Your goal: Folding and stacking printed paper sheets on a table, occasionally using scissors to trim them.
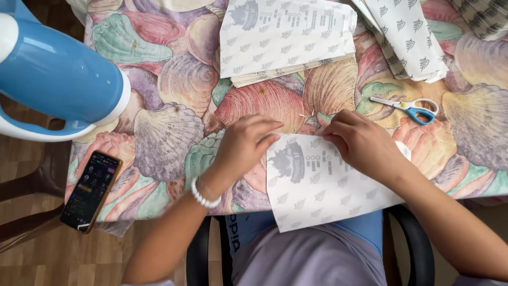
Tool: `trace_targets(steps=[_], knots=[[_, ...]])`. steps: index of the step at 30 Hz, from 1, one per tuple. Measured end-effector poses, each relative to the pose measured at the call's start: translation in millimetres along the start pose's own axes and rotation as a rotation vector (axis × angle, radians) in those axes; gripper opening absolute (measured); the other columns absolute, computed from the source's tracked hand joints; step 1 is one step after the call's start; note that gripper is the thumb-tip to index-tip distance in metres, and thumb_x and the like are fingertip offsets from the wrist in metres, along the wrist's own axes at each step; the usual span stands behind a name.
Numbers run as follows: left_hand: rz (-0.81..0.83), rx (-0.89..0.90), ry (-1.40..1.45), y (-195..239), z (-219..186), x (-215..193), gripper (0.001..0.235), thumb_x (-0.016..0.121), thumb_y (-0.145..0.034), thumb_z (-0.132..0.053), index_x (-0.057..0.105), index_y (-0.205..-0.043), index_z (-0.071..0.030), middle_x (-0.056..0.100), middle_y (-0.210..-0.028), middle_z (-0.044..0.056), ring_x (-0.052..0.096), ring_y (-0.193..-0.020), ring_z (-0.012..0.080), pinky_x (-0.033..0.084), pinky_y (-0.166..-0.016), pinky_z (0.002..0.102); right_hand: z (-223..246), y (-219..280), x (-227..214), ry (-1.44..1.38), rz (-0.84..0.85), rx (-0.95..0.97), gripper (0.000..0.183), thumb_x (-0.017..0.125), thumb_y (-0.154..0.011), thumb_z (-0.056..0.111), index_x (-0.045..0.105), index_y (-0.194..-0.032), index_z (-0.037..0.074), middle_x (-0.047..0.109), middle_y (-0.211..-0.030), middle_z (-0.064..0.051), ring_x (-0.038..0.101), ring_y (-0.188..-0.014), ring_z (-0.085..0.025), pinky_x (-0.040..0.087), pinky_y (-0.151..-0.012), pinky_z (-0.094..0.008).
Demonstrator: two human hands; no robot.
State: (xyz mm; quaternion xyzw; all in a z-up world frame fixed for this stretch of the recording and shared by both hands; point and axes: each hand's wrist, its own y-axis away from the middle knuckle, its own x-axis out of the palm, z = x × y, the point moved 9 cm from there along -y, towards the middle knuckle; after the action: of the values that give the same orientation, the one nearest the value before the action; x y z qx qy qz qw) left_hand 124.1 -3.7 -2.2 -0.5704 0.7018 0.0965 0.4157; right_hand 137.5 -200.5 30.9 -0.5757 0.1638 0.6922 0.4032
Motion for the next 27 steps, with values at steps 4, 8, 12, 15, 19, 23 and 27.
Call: trace_targets(steps=[4, 8, 12, 15, 19, 23, 27], knots=[[0.179, -0.056, -0.06, -31.9, -0.3, -4.4, 0.017, 0.079, -0.084, -0.014, 0.08, -0.101, -0.013, 0.076, -0.089, 0.008, 0.074, -0.087, 0.0343, 0.058, -0.078, 0.046, -2.1, -3.8, 9.5, -0.017, 0.021, 0.015, 0.007, 0.07, -0.094, 0.012, 0.071, -0.093, 0.005, 0.067, -0.09, -0.011, 0.07, -0.087, -0.033, 0.058, -0.071, -0.043], [0.372, -0.104, -0.157, -38.6, 28.7, 22.2, 0.015, 0.08, -0.079, -0.013, 0.081, -0.093, -0.017, 0.075, -0.083, 0.003, 0.074, -0.087, 0.0302, 0.055, -0.084, 0.046, 0.1, -1.3, 18.9, 0.072, 0.033, -0.036, 0.008, 0.069, -0.097, 0.015, 0.071, -0.093, 0.008, 0.066, -0.088, -0.007, 0.071, -0.088, -0.027, 0.057, -0.075, -0.035], [0.443, -0.067, -0.194, -41.5, 30.8, 27.5, 0.01, 0.078, -0.077, -0.013, 0.08, -0.085, -0.017, 0.073, -0.077, 0.003, 0.074, -0.081, 0.0287, 0.055, -0.08, 0.045, 1.5, -2.8, 20.5, 0.127, 0.062, -0.062, 0.01, 0.066, -0.099, 0.018, 0.071, -0.094, 0.01, 0.066, -0.088, -0.005, 0.071, -0.089, -0.023, 0.057, -0.078, -0.032], [0.423, 0.007, -0.19, -38.6, 11.3, 18.0, 0.008, 0.076, -0.079, -0.01, 0.078, -0.087, -0.012, 0.073, -0.081, 0.008, 0.073, -0.084, 0.0326, 0.056, -0.079, 0.046, 8.8, -5.2, 11.6, 0.136, 0.112, -0.089, 0.013, 0.064, -0.1, 0.015, 0.073, -0.094, 0.009, 0.069, -0.088, -0.007, 0.072, -0.089, -0.021, 0.057, -0.08, -0.03], [0.364, 0.061, -0.207, -23.7, 3.8, 16.4, 0.008, 0.074, -0.084, -0.009, 0.077, -0.091, -0.012, 0.072, -0.086, 0.006, 0.073, -0.085, 0.0317, 0.057, -0.08, 0.043, 5.1, -3.4, 8.1, 0.091, 0.181, -0.127, 0.012, 0.065, -0.097, 0.011, 0.075, -0.094, 0.006, 0.071, -0.087, -0.009, 0.073, -0.087, -0.022, 0.059, -0.078, -0.031], [0.239, 0.345, -0.299, -12.6, -13.9, 15.8, 0.005, 0.066, -0.091, -0.011, 0.071, -0.093, -0.012, 0.063, -0.084, 0.002, 0.066, -0.087, 0.0238, 0.05, -0.086, 0.038, 4.9, -4.0, 13.4, 0.102, 0.216, -0.205, 0.007, 0.067, -0.091, 0.009, 0.073, -0.094, 0.006, 0.07, -0.085, -0.009, 0.073, -0.083, -0.026, 0.06, -0.073, -0.036], [0.206, 0.461, -0.297, -5.6, -21.4, 12.5, 0.009, 0.062, -0.095, -0.009, 0.07, -0.098, -0.011, 0.059, -0.084, 0.002, 0.063, -0.089, 0.021, 0.049, -0.089, 0.036, 21.9, -5.7, 6.2, 0.14, 0.225, -0.299, 0.012, 0.071, -0.086, 0.005, 0.075, -0.098, 0.006, 0.072, -0.085, -0.01, 0.074, -0.082, -0.026, 0.062, -0.072, -0.036]])
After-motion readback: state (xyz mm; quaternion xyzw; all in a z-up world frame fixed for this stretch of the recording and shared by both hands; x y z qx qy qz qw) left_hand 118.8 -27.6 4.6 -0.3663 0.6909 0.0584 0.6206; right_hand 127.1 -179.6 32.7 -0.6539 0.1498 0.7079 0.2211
